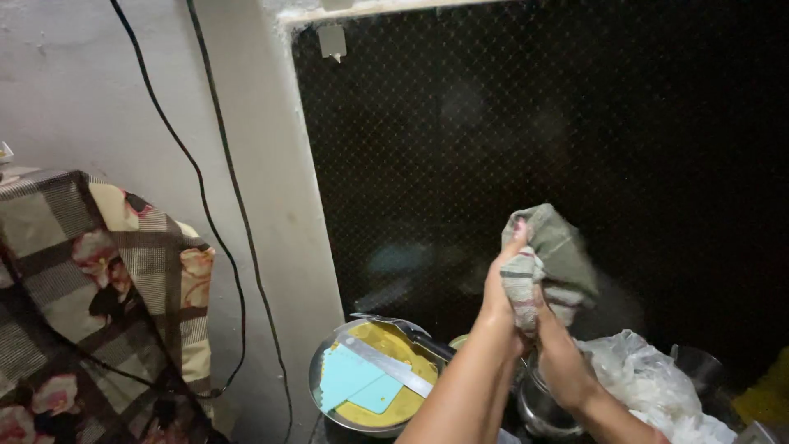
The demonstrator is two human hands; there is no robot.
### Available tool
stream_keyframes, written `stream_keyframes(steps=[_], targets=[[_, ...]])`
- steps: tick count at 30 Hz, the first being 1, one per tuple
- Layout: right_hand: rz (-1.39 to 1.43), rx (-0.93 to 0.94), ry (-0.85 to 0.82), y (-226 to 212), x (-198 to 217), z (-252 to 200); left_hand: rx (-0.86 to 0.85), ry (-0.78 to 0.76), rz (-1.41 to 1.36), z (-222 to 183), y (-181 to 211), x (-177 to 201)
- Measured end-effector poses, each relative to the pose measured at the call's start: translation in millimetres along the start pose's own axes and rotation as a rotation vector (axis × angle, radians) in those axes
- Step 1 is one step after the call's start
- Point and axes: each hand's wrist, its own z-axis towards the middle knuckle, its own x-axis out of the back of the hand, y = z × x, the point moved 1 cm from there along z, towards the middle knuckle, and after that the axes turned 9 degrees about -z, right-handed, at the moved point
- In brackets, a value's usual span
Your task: Flattening and shaping pizza dough on a baking tray in a kitchen.
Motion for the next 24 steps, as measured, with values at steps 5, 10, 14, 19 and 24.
stream_keyframes(steps=[5, 10, 14, 19, 24], targets=[[-0.603, 0.274, 0.003, 73, 45, -8, -0.285, 0.149, 0.179, -29, 9, -11], [-0.089, -0.190, -0.028, -56, 11, -17, -0.471, 0.322, 0.619, -78, 32, -62], [0.134, -0.205, 0.086, -68, 12, -11, -0.372, 0.454, 0.984, -99, 38, -83], [-0.092, -0.123, 0.114, -55, 45, -16, -0.509, 0.368, 1.297, -115, 45, -82], [-0.221, -0.292, 0.346, -71, 52, -28, -0.781, 0.313, 1.525, -119, 49, -89]])
